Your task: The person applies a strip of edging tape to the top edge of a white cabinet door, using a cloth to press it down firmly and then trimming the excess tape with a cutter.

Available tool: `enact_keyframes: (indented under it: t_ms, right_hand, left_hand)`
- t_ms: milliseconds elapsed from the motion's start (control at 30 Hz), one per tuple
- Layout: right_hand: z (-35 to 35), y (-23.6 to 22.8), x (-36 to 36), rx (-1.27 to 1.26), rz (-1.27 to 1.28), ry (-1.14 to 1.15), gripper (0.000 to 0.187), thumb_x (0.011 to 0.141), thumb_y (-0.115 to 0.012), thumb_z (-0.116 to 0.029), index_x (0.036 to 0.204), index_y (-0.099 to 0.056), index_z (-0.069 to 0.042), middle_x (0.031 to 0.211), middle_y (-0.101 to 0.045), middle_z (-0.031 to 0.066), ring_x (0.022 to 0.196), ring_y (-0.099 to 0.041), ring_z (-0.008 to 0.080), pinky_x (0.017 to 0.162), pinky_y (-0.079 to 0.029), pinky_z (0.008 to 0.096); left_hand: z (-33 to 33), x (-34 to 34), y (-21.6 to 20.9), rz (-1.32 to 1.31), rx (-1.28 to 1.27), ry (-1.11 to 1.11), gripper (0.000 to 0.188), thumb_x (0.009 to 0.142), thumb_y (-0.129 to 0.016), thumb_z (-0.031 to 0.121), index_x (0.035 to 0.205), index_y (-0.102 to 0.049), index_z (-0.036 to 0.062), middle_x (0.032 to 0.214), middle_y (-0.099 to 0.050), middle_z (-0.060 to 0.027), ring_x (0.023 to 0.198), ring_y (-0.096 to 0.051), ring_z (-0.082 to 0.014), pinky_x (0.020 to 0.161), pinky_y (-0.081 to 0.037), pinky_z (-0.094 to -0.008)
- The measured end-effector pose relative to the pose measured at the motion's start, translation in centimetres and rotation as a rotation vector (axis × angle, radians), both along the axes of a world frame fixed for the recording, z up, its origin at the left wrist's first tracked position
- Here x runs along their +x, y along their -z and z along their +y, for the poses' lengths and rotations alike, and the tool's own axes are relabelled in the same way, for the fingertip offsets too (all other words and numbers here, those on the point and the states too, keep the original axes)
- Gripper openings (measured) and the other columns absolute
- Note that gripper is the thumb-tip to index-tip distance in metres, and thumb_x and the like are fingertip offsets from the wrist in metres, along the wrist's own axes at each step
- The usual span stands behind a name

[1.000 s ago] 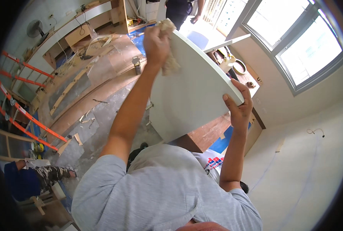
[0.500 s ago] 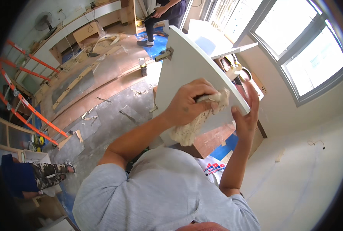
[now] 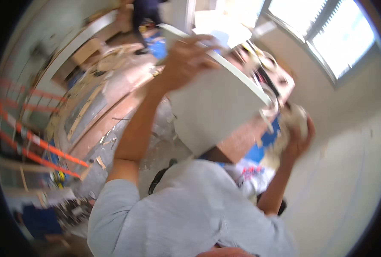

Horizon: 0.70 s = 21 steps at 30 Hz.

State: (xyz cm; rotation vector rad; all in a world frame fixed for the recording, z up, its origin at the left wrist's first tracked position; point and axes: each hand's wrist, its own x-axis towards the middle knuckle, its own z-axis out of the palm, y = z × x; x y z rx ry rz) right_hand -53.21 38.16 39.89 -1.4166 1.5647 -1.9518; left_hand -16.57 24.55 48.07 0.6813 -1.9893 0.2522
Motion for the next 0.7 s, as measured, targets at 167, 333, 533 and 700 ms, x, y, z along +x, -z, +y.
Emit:
enact_keyframes:
  t_ms: [167, 333, 533, 700]
  right_hand:
    - [-8.2, 12.3, -6.3, 0.326, -0.020, -0.067, 0.029, 0.108, -0.061, -0.028, 0.110, -0.073, -0.002, 0.106, -0.075, 0.0114, 0.098, -0.069, 0.0224, 0.090, -0.051, 0.0345]
    - [-14.2, 15.1, -5.8, 0.536, 0.276, -0.033, 0.033, 0.101, -0.063, -0.035, 0.113, -0.076, -0.008, 0.108, -0.073, 0.0168, 0.107, -0.069, 0.0319, 0.095, -0.051, 0.0419]
    - [-18.8, 14.7, -4.9, 0.497, 0.732, -0.043, 0.040, 0.095, -0.070, -0.035, 0.128, -0.075, -0.012, 0.141, -0.064, 0.0166, 0.128, -0.062, 0.0325, 0.106, -0.048, 0.0443]
    - [-14.8, 7.1, 0.1, 0.095, 0.047, -0.550, 0.034, 0.105, -0.060, -0.013, 0.138, -0.068, -0.009, 0.135, -0.069, 0.0132, 0.122, -0.066, 0.0244, 0.105, -0.051, 0.0354]
  left_hand:
    - [-3.6, 0.4, 0.3, -0.018, 0.168, 0.190, 0.026, 0.080, -0.083, -0.001, 0.105, -0.080, 0.0033, 0.105, -0.079, -0.0103, 0.103, -0.072, -0.0253, 0.093, -0.055, -0.0368]
    - [-2.4, 0.3, -0.6, 0.083, 0.510, 0.225, 0.021, 0.083, -0.082, 0.000, 0.104, -0.081, 0.0017, 0.105, -0.078, -0.0099, 0.105, -0.070, -0.0224, 0.095, -0.054, -0.0337]
    - [2.6, -6.5, -1.6, -0.142, 0.463, 0.228, 0.031, 0.084, -0.078, -0.005, 0.114, -0.079, 0.0033, 0.123, -0.075, -0.0119, 0.116, -0.069, -0.0262, 0.103, -0.053, -0.0377]
    - [5.5, -11.4, -0.6, -0.190, 0.283, 0.299, 0.028, 0.084, -0.081, 0.003, 0.112, -0.079, 0.0038, 0.115, -0.077, -0.0118, 0.110, -0.070, -0.0299, 0.100, -0.052, -0.0427]
